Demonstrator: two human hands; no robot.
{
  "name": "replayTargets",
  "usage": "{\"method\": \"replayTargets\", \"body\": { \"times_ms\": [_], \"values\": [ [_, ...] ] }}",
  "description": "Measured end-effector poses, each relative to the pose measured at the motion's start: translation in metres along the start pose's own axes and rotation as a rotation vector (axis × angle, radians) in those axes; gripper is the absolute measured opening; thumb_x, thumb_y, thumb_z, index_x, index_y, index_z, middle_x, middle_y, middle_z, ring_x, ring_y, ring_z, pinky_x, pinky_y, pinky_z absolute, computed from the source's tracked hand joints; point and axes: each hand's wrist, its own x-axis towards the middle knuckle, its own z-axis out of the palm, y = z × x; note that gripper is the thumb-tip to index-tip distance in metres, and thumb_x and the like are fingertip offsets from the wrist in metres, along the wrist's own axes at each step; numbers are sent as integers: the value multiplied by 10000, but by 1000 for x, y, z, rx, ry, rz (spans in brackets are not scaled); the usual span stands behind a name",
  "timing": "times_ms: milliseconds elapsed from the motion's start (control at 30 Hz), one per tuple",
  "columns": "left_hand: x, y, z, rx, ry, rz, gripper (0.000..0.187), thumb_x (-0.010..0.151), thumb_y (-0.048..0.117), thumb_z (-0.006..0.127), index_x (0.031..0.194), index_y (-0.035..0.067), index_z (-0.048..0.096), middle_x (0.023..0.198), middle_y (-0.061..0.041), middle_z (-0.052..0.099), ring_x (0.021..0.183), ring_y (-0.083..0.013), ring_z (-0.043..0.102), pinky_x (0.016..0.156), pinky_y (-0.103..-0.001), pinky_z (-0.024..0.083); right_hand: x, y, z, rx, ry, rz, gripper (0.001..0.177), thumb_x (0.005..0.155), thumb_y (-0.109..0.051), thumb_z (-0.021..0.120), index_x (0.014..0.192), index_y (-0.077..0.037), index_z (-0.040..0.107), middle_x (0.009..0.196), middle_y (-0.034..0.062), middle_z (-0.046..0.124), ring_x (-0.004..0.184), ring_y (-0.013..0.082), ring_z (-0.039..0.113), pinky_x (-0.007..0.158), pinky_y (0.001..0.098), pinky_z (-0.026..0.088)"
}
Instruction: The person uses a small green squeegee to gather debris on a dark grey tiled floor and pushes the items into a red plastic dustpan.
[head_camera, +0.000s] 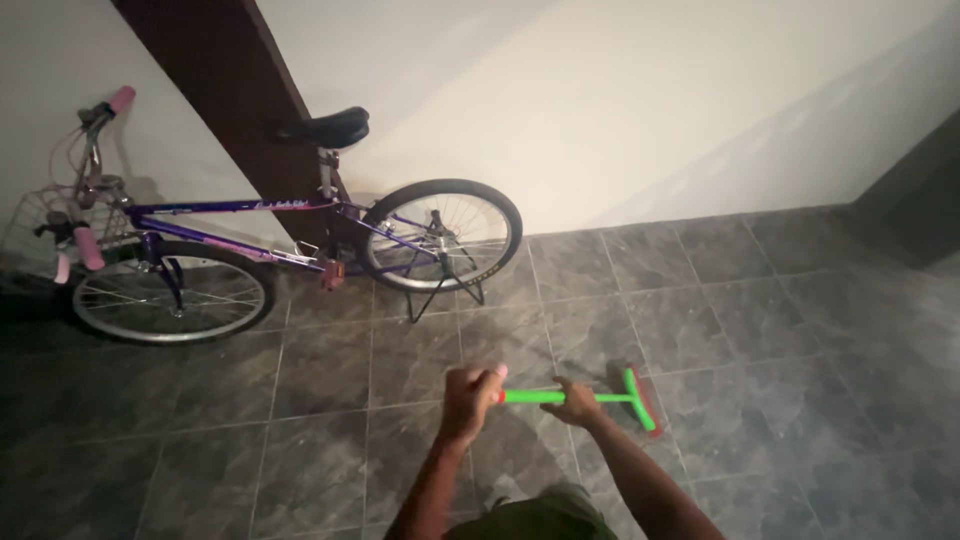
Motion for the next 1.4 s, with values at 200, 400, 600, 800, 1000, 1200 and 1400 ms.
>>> {"method": "replayTargets", "body": {
  "times_ms": [200, 400, 600, 800, 1000, 1200, 1400],
  "values": [
    [1, 24, -14, 77, 31, 10, 480, 904, 286, 726, 526, 53, 544, 481, 11, 493, 447, -81, 438, 443, -303, 324, 13, -45, 37, 154, -121, -136, 352, 801, -391, 781, 1062, -155, 764, 988, 127, 779, 942, 332, 741, 803, 439, 579],
    [-4, 27, -40, -74, 116, 60, 510, 944, 274, 675, 512, 60, 511, 466, -24, 510, 404, -107, 445, 421, -306, 325, 8, -62, 58, 209, -138, -184, 293, 892, -388, 731, 902, -95, 719, 896, 183, 738, 839, 391, 710, 733, 482, 541],
    [-25, 10, 11, -340, 43, 18, 502, 1004, 211, 613, 546, 86, 452, 483, -23, 454, 414, -115, 409, 440, -307, 308, -23, -20, 56, 148, 11, -259, 285, 917, -344, 678, 870, -63, 684, 901, 204, 714, 870, 444, 672, 713, 518, 521],
    [-81, 9, 63, -240, 9, 103, 507, 1003, 204, 615, 540, 70, 459, 491, -25, 478, 423, -131, 438, 448, -318, 342, -83, 28, 28, 66, 1, -201, 135, 907, -209, 627, 929, -92, 692, 937, 188, 720, 937, 446, 660, 758, 540, 530],
    [-139, 5, 117, -531, -91, 132, 416, 985, 173, 657, 633, 91, 450, 561, 18, 437, 491, -106, 389, 492, -306, 319, -150, 96, -22, 100, 176, -154, 258, 755, -169, 691, 988, -219, 788, 986, 105, 788, 946, 351, 729, 832, 464, 572],
    [-202, -36, 221, -210, 4, -63, 370, 924, 202, 700, 620, 59, 545, 573, 32, 482, 517, -53, 397, 485, -277, 282, -219, 195, -55, -150, 32, 24, 308, 774, -312, 780, 1059, -198, 753, 991, 150, 755, 971, 367, 706, 874, 475, 553],
    [-282, -27, 276, 81, 61, -96, 434, 919, 249, 711, 542, 70, 589, 513, 26, 531, 492, -53, 449, 478, -278, 308, -272, 237, -28, -286, -262, -37, 241, 882, -334, 688, 1059, -189, 766, 1065, 143, 743, 1061, 369, 676, 920, 490, 540]
  ]
}}
